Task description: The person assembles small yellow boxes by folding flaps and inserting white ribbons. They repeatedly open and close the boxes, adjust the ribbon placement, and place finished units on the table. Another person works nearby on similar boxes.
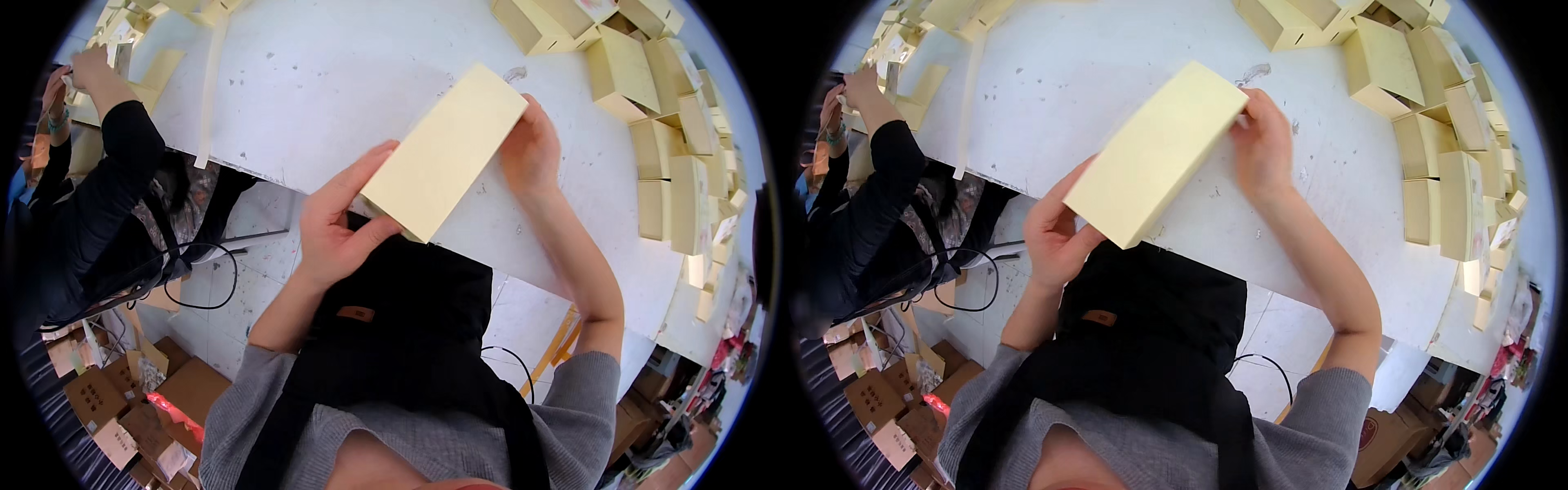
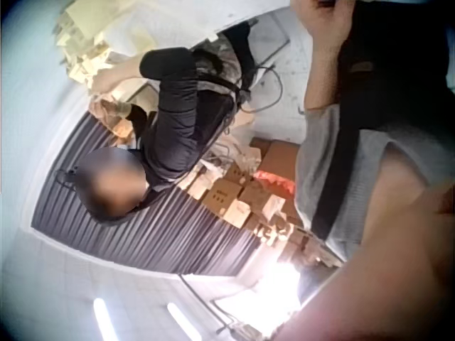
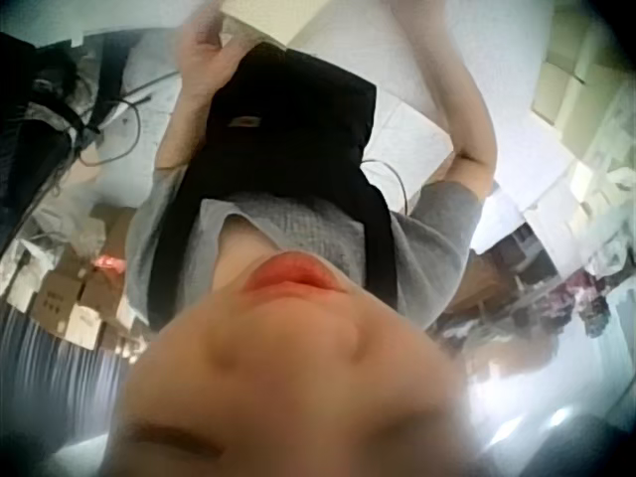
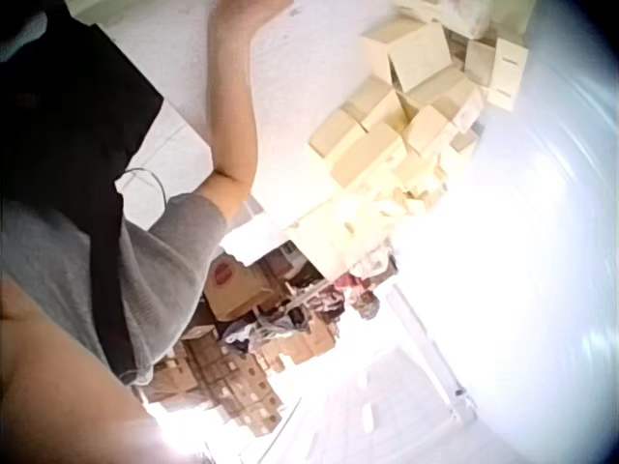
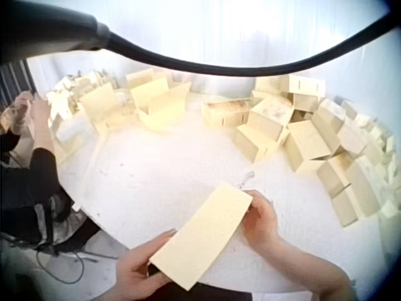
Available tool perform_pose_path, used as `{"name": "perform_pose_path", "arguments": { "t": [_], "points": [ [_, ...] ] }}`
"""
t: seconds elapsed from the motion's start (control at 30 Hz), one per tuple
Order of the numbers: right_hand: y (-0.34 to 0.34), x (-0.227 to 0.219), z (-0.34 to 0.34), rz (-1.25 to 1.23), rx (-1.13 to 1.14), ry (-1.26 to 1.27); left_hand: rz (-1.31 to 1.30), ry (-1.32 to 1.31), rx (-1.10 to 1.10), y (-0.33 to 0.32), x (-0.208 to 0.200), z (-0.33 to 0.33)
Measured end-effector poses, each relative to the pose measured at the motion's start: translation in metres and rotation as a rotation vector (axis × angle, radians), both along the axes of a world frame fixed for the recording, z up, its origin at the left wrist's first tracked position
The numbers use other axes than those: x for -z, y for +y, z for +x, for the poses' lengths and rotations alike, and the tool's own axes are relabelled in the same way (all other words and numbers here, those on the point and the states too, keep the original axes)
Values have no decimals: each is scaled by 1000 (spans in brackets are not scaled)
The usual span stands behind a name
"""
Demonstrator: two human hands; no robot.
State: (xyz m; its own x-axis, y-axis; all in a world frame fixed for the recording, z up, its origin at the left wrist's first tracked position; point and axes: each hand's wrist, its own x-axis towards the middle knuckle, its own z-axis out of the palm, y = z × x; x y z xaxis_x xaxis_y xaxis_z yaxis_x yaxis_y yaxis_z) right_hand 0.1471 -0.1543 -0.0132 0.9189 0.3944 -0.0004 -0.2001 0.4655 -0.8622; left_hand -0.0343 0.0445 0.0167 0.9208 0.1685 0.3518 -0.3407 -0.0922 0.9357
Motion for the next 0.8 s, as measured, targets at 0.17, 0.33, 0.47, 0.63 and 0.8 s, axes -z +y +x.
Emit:
{"name": "perform_pose_path", "arguments": {
  "t": [0.17, 0.33, 0.47, 0.63, 0.8],
  "points": [
    [-32, -44, -6, -94, -128, -92, 887, -330, 75, 6, -8, 1],
    [-34, -23, -24, -46, -146, -193, 762, -271, 300, -37, -9, 5],
    [-35, -16, -17, -356, -116, -270, 1002, -196, 189, -57, -7, 10],
    [-44, -31, 1, -633, -83, -428, 1261, -145, 389, -37, -54, 45],
    [-63, -48, -3, -503, -467, -373, 1324, -188, 755, -32, -81, 117]
  ]
}}
